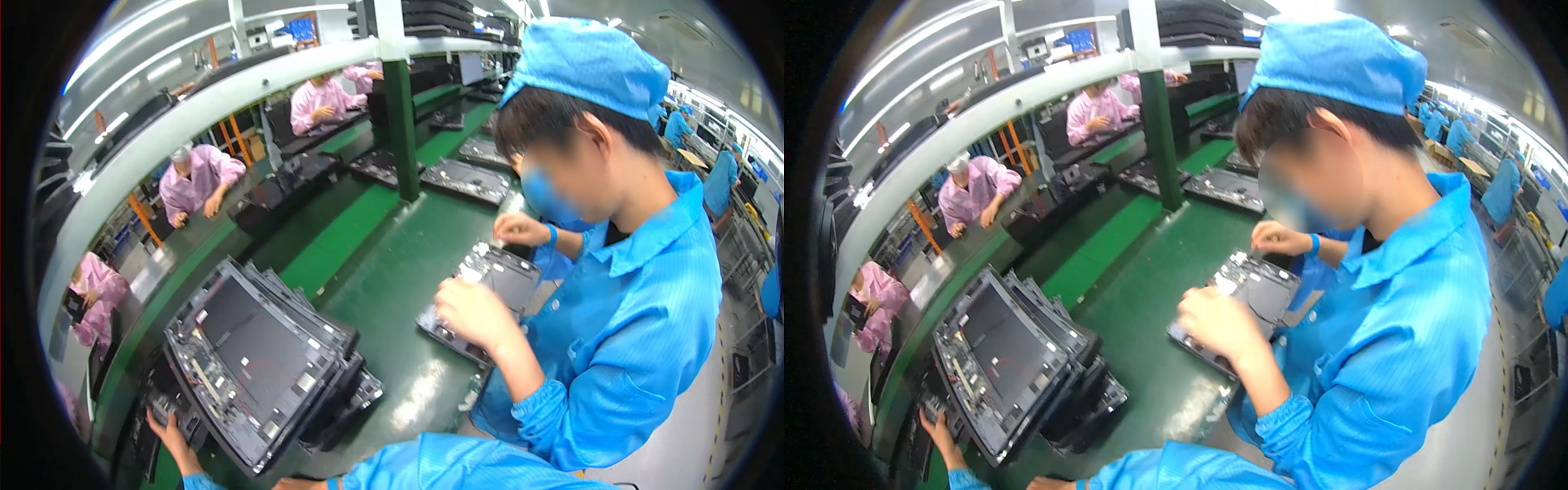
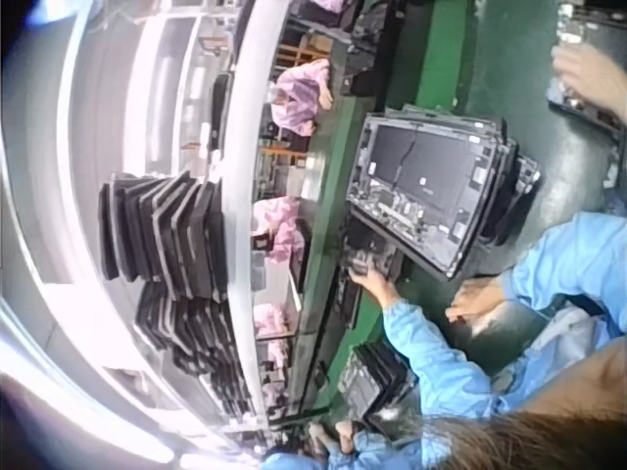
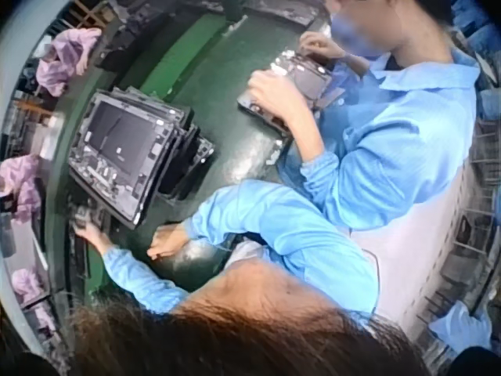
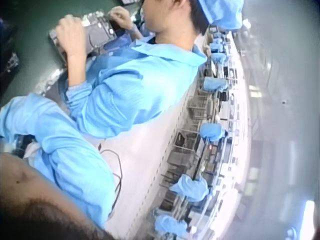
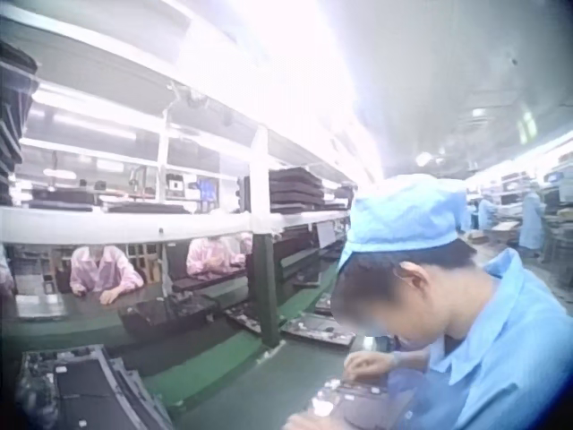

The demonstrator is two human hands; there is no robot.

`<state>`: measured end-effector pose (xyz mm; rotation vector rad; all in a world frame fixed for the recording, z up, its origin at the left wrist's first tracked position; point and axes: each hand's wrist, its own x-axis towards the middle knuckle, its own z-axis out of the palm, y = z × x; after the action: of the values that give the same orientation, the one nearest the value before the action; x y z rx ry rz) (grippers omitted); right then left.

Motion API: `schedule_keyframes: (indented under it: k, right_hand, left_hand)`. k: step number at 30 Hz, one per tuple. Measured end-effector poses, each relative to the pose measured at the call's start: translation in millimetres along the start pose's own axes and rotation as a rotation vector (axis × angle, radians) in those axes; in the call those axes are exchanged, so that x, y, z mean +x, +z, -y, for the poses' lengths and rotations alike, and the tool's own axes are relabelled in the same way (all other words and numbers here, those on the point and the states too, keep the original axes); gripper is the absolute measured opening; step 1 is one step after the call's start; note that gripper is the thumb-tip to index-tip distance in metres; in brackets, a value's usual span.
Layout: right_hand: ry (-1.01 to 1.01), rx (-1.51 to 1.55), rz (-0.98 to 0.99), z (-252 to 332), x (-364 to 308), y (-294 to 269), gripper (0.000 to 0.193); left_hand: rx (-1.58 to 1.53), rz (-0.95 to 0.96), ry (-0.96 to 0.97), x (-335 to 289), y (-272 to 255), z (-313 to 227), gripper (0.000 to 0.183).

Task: The person assembles electronic components into a laptop chassis by hand, inserting circuit boards and internal cables into the device. The person uses a stylus-like tool and tweezers for precise placement of the components.

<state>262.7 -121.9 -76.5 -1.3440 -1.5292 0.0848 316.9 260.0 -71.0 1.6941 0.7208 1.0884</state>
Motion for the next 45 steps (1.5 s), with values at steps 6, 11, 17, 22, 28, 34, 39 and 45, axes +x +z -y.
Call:
schedule_keyframes:
  k: [6, 11, 17, 22, 28, 34, 39, 45]
  right_hand:
    - [-0.065, -0.089, -0.162, 22, 2, -20, 0.011]
    - [-0.07, 0.081, -0.274, 24, 7, -34, 0.012]
    - [0.332, -0.033, -0.412, 13, 13, -36, 0.022]
    - [0.143, -0.229, -0.539, -39, 17, -29, 0.022]
    - [0.269, -0.118, -0.345, -18, 18, -58, 0.023]
    - [0.296, -0.137, -0.278, 1, 19, -57, 0.024]
    - [0.658, -0.079, 0.037, -15, 33, -58, 0.016]
    - [0.467, -0.151, -0.322, -37, 35, -41, 0.012]
  left_hand:
    - [-0.17, -0.162, -0.366, -135, -78, -51, 0.067]
    - [-0.213, -0.005, -0.414, -275, -40, -141, 0.055]
    - [-0.405, 0.091, -0.51, -379, -32, -208, 0.065]
    - [-0.288, 0.472, -0.437, -424, -56, -195, 0.04]
    - [0.418, -0.075, 0.115, -396, -125, -206, 0.032]
    - [0.541, -0.122, 0.081, -359, -151, -146, 0.056]
    - [0.205, -0.176, 0.041, -387, -129, -136, 0.053]
    - [0.22, -0.106, 0.226, -404, -126, -138, 0.053]
